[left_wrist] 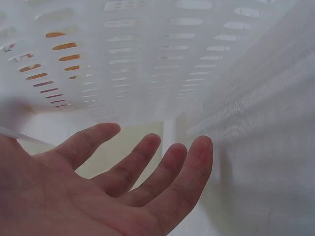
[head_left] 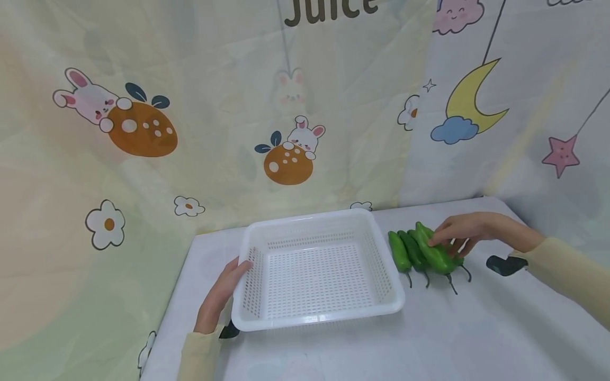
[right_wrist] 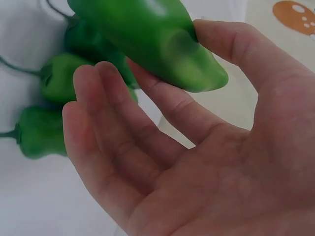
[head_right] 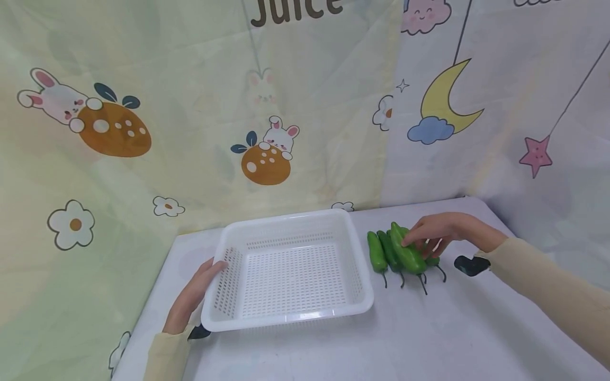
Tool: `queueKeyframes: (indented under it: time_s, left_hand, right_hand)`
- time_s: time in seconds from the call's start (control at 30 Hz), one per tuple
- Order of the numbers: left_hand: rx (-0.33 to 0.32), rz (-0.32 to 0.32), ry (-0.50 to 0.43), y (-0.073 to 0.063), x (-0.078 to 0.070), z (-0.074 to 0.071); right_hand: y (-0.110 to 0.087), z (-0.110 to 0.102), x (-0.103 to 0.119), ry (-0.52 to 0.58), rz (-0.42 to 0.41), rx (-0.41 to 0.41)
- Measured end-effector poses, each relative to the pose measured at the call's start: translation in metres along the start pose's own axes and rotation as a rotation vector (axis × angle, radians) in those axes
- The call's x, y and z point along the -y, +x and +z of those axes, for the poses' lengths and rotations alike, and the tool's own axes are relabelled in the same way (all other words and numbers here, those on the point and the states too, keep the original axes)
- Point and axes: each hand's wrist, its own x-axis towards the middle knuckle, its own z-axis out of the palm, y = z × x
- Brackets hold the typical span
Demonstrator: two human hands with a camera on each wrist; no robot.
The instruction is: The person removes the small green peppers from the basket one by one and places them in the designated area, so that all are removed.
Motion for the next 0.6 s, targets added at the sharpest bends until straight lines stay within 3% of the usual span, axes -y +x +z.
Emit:
queueKeyframes:
  time_s: [0.3,0.6]
  left_hand:
    - [0.006,0.025,-0.003,-0.004,-0.002,-0.001]
    - [0.005,0.016,-0.014,-0.005,-0.002,-0.001]
  right_hand:
    - [-0.006,-0.013,-0.009,-0.126,0.012,-0.026]
    - [-0.007,-0.026,-0.018,-0.303,0.078,-0.113]
